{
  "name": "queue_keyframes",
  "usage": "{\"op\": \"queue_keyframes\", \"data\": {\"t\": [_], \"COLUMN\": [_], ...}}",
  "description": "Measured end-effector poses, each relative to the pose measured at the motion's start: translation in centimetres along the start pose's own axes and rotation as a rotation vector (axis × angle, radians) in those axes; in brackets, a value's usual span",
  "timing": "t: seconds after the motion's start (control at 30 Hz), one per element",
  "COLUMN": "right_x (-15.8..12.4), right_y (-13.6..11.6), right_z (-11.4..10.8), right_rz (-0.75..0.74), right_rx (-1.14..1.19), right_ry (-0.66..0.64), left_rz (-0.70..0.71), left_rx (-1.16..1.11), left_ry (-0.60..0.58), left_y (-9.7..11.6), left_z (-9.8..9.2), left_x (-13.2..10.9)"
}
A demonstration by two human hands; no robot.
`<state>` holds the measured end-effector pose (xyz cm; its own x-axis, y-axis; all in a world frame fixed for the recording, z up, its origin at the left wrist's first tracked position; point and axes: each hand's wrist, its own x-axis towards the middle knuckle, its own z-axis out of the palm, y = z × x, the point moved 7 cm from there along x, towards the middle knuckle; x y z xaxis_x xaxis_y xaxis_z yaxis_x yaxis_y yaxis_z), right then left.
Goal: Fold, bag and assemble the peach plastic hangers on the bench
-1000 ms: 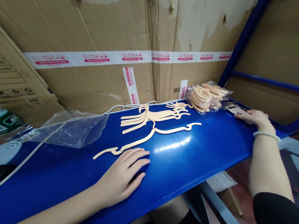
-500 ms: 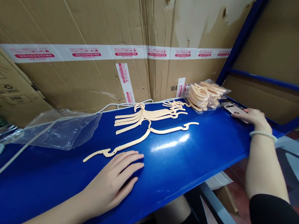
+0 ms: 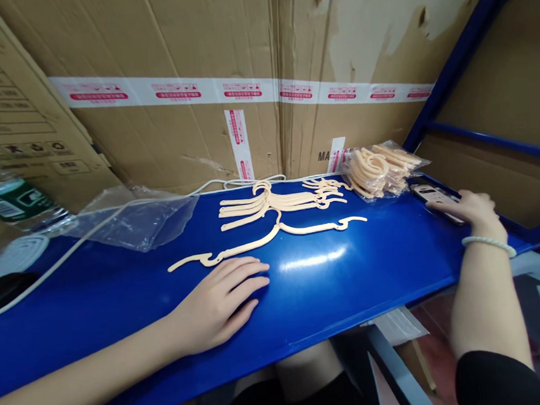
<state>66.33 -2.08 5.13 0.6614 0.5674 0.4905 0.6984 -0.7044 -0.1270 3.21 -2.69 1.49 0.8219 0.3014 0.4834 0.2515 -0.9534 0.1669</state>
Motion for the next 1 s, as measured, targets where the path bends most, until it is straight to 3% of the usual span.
{"op": "queue_keyframes", "data": {"t": [0.07,0.13,0.23,0.3,0.37,0.43,0.5,0.57,0.67,0.73,1.0], "right_x": [-0.1,-0.8,-3.3,-5.9,-8.8,-11.4,-12.9,-12.7,-10.7,-9.5,-9.3], "right_y": [-1.4,-3.2,-8.5,-13.1,-18.5,-23.9,-28.0,-30.9,-33.1,-34.0,-35.2], "right_z": [-2.0,-5.3,-9.5,-11.3,-12.1,-11.8,-10.7,-8.8,-5.5,-3.9,-0.7], "right_rz": [0.04,0.061,-0.127,-0.335,-0.616,-0.858,-0.988,-1.009,-0.946,-0.945,-1.054], "right_rx": [0.173,0.317,0.444,0.533,0.582,0.567,0.482,0.351,0.166,0.119,0.077], "right_ry": [0.12,0.415,0.739,0.783,0.65,0.414,0.217,0.02,-0.209,-0.285,-0.346], "left_rz": [0.026,0.068,0.155,0.2,0.215,0.211,0.223,0.254,0.311,0.343,0.437], "left_rx": [0.029,0.078,0.153,0.173,0.173,0.168,0.168,0.171,0.185,0.197,0.267], "left_ry": [0.008,0.02,0.047,0.052,0.049,0.055,0.063,0.071,0.066,0.06,0.095], "left_y": [0.3,0.7,1.4,1.8,1.9,1.9,2.0,2.2,2.6,2.8,4.0], "left_z": [-0.2,-0.3,-0.4,-0.4,-0.4,-0.4,-0.5,-0.6,-0.5,-0.4,-0.8], "left_x": [0.3,0.7,1.0,1.1,1.1,1.2,1.2,1.2,1.2,1.2,1.0]}}
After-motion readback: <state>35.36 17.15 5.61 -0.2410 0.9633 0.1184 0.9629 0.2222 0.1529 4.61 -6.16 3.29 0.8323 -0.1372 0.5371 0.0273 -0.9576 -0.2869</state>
